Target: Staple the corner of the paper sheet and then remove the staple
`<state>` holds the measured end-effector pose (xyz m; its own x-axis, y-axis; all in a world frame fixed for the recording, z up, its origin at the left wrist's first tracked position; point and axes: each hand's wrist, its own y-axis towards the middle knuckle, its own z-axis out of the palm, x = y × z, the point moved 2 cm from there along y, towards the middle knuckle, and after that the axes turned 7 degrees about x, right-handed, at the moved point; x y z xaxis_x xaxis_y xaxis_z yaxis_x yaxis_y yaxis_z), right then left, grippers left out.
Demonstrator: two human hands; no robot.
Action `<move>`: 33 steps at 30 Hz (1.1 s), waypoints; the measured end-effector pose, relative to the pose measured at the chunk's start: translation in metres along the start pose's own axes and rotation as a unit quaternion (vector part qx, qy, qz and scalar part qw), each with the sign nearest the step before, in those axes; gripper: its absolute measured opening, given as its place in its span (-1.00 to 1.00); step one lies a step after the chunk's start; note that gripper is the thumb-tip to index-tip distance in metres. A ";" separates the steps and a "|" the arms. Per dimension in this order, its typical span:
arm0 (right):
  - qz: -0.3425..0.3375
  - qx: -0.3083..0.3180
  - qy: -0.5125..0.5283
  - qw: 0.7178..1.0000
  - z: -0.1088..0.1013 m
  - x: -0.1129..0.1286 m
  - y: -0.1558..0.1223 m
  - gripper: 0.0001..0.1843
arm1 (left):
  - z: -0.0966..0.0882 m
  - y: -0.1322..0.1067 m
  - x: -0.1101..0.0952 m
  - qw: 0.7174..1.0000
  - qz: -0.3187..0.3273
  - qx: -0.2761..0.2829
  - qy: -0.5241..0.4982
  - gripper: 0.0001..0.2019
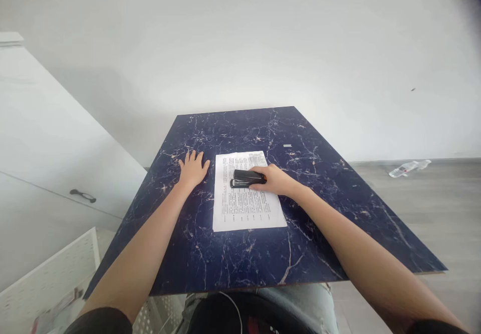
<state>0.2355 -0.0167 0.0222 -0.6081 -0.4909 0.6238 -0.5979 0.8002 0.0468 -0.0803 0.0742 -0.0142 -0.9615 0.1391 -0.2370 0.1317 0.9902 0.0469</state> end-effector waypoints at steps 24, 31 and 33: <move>0.167 -0.010 -0.028 0.986 -0.069 -0.050 -0.161 -0.52 | -0.003 -0.002 -0.003 1.000 -0.006 -0.005 0.026 -0.33; 0.169 0.007 0.003 0.986 -0.069 -0.058 -0.164 -0.43 | -0.004 -0.002 -0.002 1.000 -0.008 0.005 0.021 -0.32; 0.144 0.036 0.050 0.988 -0.074 -0.066 -0.165 -0.32 | -0.003 -0.001 -0.001 1.000 -0.007 0.007 0.024 -0.32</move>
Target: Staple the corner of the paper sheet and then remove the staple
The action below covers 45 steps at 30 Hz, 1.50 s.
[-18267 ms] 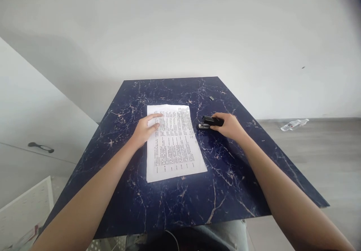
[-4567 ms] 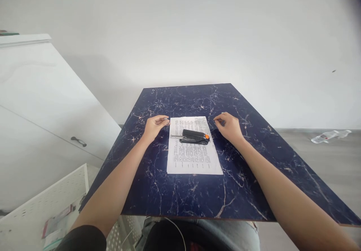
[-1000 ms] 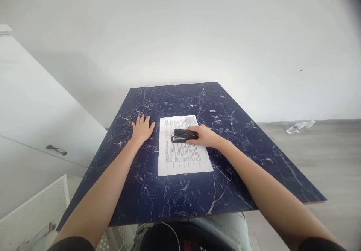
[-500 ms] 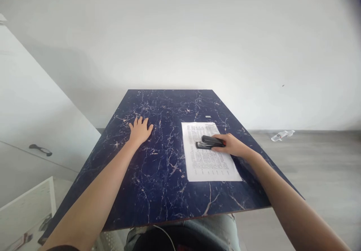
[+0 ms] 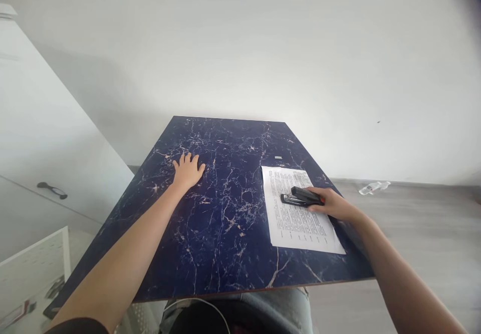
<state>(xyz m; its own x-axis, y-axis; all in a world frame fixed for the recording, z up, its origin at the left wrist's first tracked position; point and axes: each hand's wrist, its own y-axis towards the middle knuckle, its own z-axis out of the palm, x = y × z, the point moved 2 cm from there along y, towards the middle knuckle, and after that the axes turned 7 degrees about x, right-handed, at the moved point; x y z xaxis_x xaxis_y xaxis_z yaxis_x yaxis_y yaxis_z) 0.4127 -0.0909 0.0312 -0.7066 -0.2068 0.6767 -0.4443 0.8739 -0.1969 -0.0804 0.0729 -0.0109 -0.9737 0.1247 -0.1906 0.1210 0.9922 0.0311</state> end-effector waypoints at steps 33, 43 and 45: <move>-0.079 -0.007 -0.276 0.958 0.042 0.041 0.220 -0.13 | -0.010 0.014 0.038 0.867 -0.078 -0.270 -0.411 -0.66; -0.112 0.002 -0.234 0.966 0.145 0.190 0.352 0.07 | -0.041 0.007 0.127 0.518 -0.035 -0.300 -0.800 -0.53; -0.126 0.015 -0.235 0.964 0.161 0.212 0.370 0.06 | -0.044 0.001 0.133 0.534 -0.019 -0.300 -0.790 -0.49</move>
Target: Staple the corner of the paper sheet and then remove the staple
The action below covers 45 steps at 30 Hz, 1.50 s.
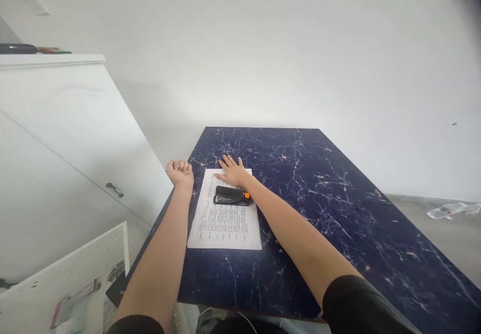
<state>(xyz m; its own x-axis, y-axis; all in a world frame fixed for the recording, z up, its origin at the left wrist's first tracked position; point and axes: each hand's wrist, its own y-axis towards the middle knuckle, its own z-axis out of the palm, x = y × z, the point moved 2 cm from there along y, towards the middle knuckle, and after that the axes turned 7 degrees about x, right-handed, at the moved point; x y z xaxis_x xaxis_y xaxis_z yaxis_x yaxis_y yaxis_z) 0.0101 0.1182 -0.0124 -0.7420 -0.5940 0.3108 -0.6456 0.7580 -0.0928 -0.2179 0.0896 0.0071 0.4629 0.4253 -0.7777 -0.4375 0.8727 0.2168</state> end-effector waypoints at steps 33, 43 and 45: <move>-0.237 0.058 0.115 0.963 -0.040 -0.067 -0.132 -0.43 | 0.055 -0.046 0.011 0.835 -0.420 0.353 0.033 -0.44; 0.107 -0.396 0.365 0.835 -0.098 -0.103 -0.214 -0.65 | 0.118 -0.106 0.054 0.974 -0.161 0.111 0.112 -0.59; 0.140 -0.355 0.376 0.845 -0.097 -0.102 -0.232 -0.70 | 0.124 -0.128 0.062 0.972 -0.130 0.061 0.186 -0.62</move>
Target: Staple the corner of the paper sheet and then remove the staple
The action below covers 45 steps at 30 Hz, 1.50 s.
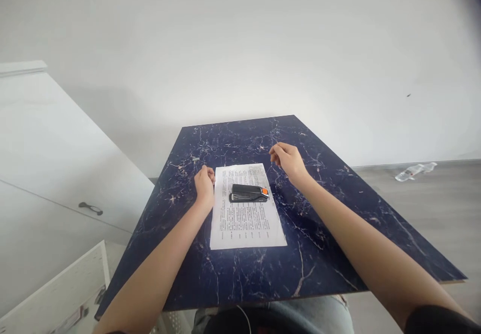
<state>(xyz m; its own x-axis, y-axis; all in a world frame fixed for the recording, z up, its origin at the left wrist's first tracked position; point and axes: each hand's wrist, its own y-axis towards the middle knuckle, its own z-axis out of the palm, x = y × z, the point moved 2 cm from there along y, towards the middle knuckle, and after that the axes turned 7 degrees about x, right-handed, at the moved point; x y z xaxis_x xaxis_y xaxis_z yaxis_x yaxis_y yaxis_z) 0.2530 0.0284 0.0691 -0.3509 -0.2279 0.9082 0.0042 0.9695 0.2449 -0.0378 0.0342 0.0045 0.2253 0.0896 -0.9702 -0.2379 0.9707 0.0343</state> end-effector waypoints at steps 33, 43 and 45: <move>0.314 0.473 0.275 0.776 0.025 -0.036 -0.069 -0.32 | 0.020 -0.025 0.021 0.989 0.069 0.101 0.078 -0.68; 0.022 0.275 -0.048 0.960 0.022 -0.017 -0.062 -0.50 | 0.024 -0.028 0.014 0.994 0.048 0.087 0.040 -0.67; -0.084 0.254 -0.108 0.957 0.030 -0.011 -0.064 -0.52 | 0.025 -0.029 0.013 0.994 0.049 0.092 0.031 -0.67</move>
<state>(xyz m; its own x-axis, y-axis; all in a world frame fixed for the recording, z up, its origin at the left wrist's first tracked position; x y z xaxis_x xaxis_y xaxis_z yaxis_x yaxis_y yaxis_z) 0.2280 -0.0281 0.0333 -0.4915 -0.4146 0.7659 -0.5066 0.8514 0.1358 -0.0043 0.0124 -0.0027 0.1495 0.1781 -0.9726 -0.0776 0.9827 0.1680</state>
